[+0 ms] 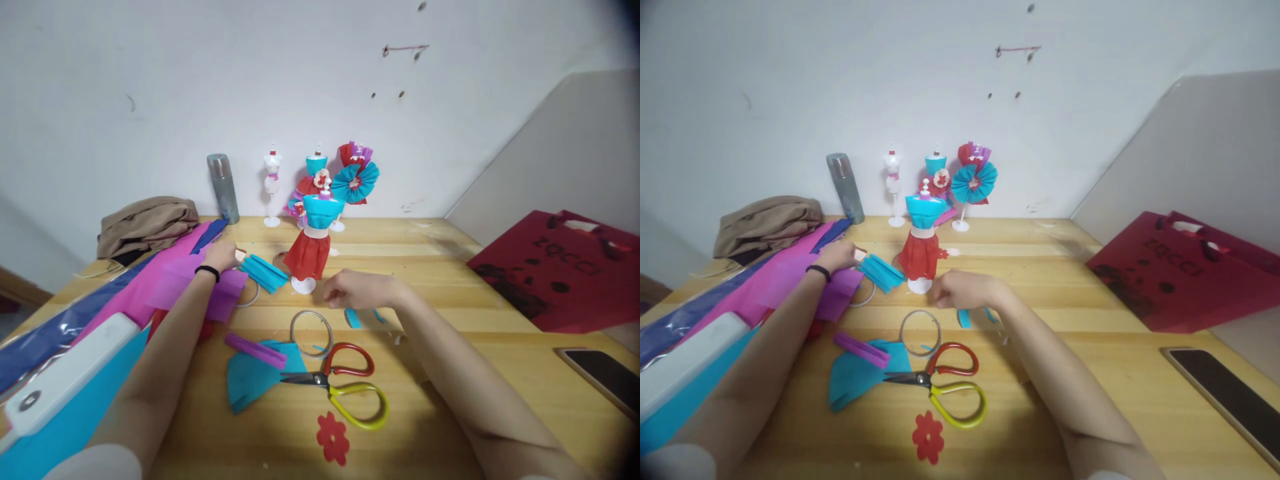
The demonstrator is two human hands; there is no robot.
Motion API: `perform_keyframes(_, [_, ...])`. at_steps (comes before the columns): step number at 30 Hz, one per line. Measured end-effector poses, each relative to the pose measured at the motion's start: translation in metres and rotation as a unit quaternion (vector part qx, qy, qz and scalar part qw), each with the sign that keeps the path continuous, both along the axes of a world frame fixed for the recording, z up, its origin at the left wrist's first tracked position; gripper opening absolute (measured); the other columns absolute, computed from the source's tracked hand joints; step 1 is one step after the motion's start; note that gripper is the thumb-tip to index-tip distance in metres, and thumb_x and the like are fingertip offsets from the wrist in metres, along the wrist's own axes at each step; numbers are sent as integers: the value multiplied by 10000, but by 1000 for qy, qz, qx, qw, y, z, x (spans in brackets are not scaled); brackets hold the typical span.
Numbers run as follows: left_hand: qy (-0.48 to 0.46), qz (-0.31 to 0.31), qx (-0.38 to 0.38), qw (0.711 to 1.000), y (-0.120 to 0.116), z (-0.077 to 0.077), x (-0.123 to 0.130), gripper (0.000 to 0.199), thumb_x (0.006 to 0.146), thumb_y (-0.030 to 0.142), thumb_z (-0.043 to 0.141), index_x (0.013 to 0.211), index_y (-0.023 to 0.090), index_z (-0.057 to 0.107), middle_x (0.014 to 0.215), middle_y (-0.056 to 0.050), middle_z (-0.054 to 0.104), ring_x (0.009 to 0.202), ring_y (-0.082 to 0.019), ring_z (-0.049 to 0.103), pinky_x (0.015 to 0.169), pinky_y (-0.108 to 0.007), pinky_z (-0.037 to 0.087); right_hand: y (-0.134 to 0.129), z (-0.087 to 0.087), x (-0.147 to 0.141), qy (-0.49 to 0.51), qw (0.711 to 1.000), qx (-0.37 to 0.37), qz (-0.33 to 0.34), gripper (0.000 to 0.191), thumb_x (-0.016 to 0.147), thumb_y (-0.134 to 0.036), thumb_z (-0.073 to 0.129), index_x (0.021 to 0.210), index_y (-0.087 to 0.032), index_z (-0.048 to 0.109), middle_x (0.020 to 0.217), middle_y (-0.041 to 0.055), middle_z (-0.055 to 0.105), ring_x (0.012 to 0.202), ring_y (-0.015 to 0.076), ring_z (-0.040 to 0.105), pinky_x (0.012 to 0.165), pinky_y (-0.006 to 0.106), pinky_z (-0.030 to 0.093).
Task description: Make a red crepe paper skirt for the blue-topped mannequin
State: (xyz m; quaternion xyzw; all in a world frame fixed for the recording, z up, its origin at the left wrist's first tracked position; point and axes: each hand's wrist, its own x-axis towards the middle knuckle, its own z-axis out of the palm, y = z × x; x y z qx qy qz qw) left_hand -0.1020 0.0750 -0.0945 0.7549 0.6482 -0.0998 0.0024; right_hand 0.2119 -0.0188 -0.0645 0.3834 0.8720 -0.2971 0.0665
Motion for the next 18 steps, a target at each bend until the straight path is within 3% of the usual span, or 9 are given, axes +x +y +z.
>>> perform_keyframes(6, [-29,-11,-9,999,10,-5,-12,413,801,466,626,945,111,779,955,-196,763,925,-297,706,742,-279,495,0,-1,-3,8,1000,-18,25,142,813,-125,544,675,-158,555,656,-40,450,631,95,390,630,231,303])
perform_keyframes(18, [-79,-25,-11,997,14,-13,-16,412,780,361,640,1087,119,772,833,-134,755,834,-252,682,761,-275,458,-4,-15,-7,-10,1000,-13,25,147,847,-120,600,852,-142,746,794,24,691,688,119,545,655,231,364])
